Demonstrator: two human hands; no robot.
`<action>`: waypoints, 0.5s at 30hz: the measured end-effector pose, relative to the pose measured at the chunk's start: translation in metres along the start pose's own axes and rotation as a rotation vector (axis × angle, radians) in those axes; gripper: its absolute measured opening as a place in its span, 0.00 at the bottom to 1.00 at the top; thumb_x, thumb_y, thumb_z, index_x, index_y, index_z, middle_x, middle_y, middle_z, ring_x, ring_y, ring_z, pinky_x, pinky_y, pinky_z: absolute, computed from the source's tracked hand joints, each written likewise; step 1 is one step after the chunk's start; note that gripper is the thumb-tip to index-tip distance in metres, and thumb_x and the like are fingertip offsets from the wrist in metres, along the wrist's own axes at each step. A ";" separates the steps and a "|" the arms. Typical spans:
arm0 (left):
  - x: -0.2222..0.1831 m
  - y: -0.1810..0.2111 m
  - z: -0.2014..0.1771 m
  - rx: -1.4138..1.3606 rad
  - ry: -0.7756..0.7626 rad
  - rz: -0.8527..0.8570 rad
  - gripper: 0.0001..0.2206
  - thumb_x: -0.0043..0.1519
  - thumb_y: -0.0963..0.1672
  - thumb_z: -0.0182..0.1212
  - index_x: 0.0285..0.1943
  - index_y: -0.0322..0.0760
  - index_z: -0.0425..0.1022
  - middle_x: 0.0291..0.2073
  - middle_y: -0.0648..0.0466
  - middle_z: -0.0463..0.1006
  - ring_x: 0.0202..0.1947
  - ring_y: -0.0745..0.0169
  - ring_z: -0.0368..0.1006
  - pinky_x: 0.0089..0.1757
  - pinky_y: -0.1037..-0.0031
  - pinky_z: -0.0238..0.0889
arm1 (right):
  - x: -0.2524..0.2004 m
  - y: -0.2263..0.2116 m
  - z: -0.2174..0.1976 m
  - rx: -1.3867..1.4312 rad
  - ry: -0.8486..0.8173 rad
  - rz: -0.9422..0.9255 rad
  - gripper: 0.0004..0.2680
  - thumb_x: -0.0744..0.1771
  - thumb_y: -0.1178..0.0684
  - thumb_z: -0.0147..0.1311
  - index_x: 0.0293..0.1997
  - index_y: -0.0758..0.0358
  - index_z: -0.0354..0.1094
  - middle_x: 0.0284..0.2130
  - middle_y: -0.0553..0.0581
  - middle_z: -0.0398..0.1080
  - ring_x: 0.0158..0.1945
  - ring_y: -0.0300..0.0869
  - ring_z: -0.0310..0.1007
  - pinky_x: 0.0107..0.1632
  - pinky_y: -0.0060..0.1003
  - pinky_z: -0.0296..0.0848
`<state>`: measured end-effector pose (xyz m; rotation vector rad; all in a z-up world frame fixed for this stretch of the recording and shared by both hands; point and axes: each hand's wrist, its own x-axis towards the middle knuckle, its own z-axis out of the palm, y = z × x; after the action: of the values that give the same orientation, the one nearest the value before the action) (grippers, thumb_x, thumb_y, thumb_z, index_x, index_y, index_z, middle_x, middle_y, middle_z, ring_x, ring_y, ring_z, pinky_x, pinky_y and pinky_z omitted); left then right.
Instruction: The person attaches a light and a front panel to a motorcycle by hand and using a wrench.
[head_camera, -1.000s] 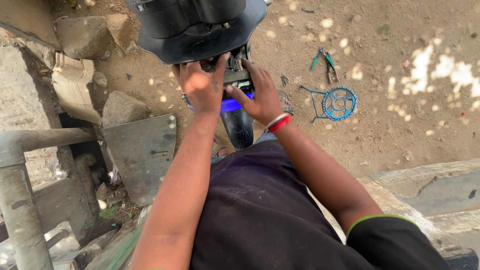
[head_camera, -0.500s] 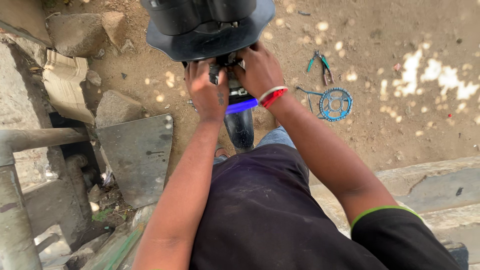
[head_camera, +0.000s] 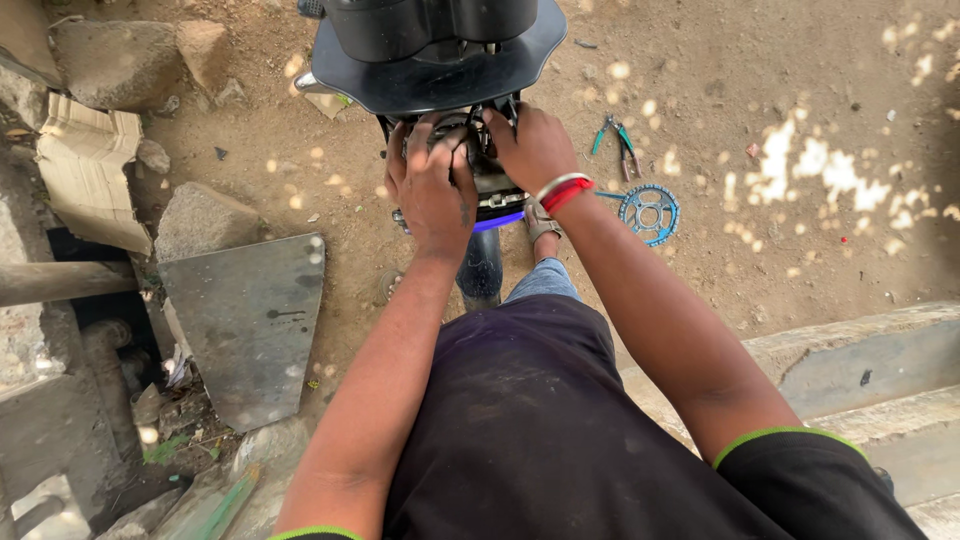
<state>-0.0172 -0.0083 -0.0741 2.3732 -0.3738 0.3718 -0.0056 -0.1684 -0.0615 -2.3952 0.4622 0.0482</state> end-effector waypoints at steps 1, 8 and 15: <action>0.001 0.000 0.000 -0.017 -0.011 -0.003 0.10 0.70 0.44 0.57 0.59 0.47 0.77 0.65 0.52 0.68 0.72 0.38 0.57 0.68 0.47 0.47 | 0.005 0.002 0.004 -0.047 0.010 0.002 0.19 0.69 0.38 0.51 0.33 0.70 0.72 0.29 0.72 0.74 0.39 0.65 0.75 0.44 0.58 0.70; 0.016 0.001 -0.007 0.026 -0.132 0.086 0.22 0.66 0.40 0.55 0.71 0.50 0.72 0.66 0.54 0.70 0.73 0.37 0.54 0.67 0.40 0.45 | 0.019 0.000 0.026 -0.233 0.058 0.064 0.13 0.67 0.43 0.54 0.37 0.64 0.75 0.33 0.70 0.76 0.40 0.64 0.76 0.44 0.57 0.73; 0.019 0.003 -0.014 0.132 -0.282 0.164 0.33 0.56 0.37 0.56 0.75 0.46 0.63 0.70 0.48 0.64 0.73 0.34 0.50 0.65 0.35 0.44 | -0.004 -0.006 0.014 -0.071 0.332 -0.224 0.10 0.68 0.48 0.55 0.44 0.65 0.73 0.36 0.67 0.77 0.39 0.64 0.76 0.40 0.54 0.72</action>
<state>-0.0027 -0.0043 -0.0556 2.5375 -0.6966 0.1384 -0.0064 -0.1535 -0.0679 -2.5184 0.3434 -0.4452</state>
